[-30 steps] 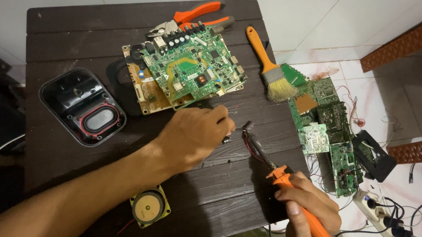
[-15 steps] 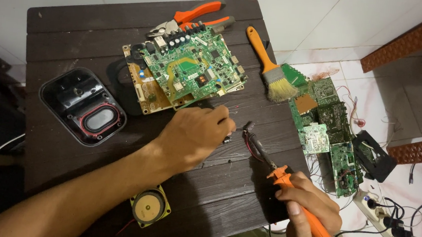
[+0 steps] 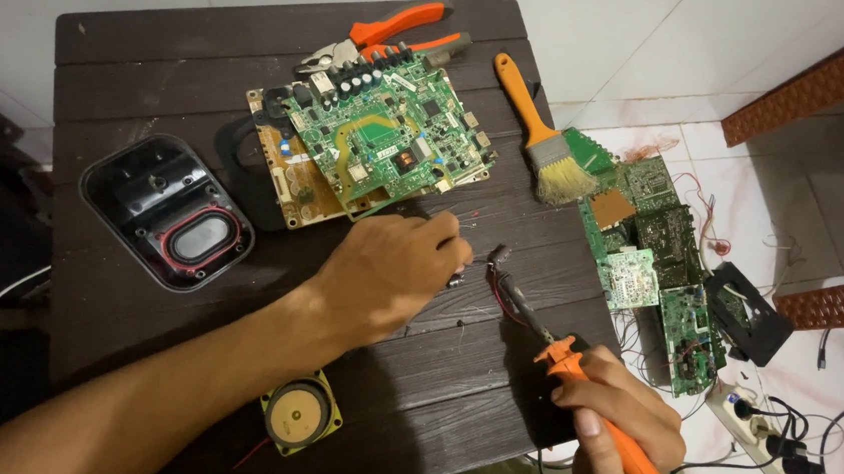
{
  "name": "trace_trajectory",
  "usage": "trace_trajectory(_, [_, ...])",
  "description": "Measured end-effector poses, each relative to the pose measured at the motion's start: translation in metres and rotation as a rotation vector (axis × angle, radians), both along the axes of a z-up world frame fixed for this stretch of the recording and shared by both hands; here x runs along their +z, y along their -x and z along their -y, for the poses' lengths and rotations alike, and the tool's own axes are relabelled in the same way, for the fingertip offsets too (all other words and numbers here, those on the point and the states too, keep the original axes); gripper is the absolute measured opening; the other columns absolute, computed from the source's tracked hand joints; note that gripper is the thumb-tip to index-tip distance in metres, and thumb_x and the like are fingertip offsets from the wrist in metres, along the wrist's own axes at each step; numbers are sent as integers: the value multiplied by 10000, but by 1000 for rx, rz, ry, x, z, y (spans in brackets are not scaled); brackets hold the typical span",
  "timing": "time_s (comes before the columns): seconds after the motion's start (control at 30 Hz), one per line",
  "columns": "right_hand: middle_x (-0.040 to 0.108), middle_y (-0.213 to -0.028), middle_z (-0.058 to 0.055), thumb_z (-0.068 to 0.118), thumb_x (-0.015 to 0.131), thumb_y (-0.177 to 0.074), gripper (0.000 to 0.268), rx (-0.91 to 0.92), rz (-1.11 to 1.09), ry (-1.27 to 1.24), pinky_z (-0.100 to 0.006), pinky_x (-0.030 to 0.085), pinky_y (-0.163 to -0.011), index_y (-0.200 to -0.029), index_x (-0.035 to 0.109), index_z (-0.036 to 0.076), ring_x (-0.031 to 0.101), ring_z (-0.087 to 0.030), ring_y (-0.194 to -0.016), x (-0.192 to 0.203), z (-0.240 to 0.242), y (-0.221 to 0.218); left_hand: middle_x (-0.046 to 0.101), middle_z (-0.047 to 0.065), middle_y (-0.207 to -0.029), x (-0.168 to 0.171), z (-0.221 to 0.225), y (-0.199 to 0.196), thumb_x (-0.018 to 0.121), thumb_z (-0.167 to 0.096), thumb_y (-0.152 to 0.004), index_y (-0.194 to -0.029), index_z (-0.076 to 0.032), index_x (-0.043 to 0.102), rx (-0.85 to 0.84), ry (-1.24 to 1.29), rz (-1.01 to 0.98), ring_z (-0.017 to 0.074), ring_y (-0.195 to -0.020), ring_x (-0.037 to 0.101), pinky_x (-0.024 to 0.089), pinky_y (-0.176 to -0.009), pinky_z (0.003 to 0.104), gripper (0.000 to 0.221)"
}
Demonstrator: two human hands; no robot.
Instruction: Soldering wires to electronic components on a workbench
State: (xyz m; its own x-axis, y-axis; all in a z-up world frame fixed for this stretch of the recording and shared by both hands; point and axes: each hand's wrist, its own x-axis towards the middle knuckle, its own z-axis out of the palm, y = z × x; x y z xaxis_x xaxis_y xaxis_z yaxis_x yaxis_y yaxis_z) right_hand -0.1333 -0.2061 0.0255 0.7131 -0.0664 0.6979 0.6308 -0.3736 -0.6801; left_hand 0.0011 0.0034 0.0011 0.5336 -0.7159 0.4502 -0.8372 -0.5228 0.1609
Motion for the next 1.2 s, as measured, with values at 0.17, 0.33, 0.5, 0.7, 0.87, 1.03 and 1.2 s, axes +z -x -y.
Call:
trace_trajectory(0.17, [532, -663, -172, 207, 477, -939, 328, -29, -27, 6, -336, 332, -609, -742, 596, -26, 424, -234, -545, 0, 0, 3, 501, 50, -811, 0, 0, -1, 611, 88, -931, -854, -84, 615, -5, 9, 3, 203, -526, 502, 434, -420, 384, 188])
trace_trajectory(0.33, [539, -677, -157, 215, 492, -945, 329, -30, -42, -3, -338, 348, -623, -741, 609, -16, 444, -237, -557, 0, 2, 4, 498, 38, -801, -1, 1, -1, 624, 0, -995, -833, -98, 603, 7, -13, 11, 197, -536, 520, 451, -422, 379, 190])
trace_trajectory(0.5, [573, -672, -165, 189, 482, -917, 308, -42, -35, 30, -334, 388, -628, -725, 609, -16, 472, -245, -551, -2, 3, 5, 496, 45, -807, 0, 0, 0, 610, 28, -984, -851, -85, 614, 0, -17, 12, 185, -522, 498, 431, -405, 368, 175])
trace_trajectory(0.7, [474, -647, -166, 218, 474, -935, 328, -5, -23, -29, -336, 288, -614, -738, 582, -21, 376, -221, -551, 4, -2, 4, 492, 37, -808, 1, 0, -1, 620, 60, -917, -839, -116, 590, 6, -31, 25, 202, -551, 537, 449, -439, 387, 195])
trace_trajectory(0.87, [543, -674, -164, 221, 483, -930, 331, -143, -78, -8, -323, 361, -637, -747, 618, -19, 431, -217, -555, -6, 3, 11, 519, 30, -810, -1, 1, -1, 647, -44, -1012, -873, -93, 641, 12, -24, 6, 172, -542, 537, 489, -436, 349, 147])
trace_trajectory(1.03, [664, -840, -178, 260, 505, -943, 330, -304, -165, -10, -375, 524, -1086, -840, 690, 6, 676, -256, -826, -22, 10, 23, 511, 39, -813, -1, 0, -1, 612, 44, -971, -894, -78, 651, -3, -19, -6, 184, -536, 518, 448, -416, 362, 150])
trace_trajectory(1.2, [666, -833, -208, 249, 506, -999, 320, -182, 49, -51, -260, 552, -704, -1009, 647, -37, 670, -241, -720, -39, 19, 8, 574, 44, -861, 0, 1, -1, 633, -55, -1013, -962, -69, 692, 7, -36, -31, 189, -579, 587, 527, -466, 363, 79])
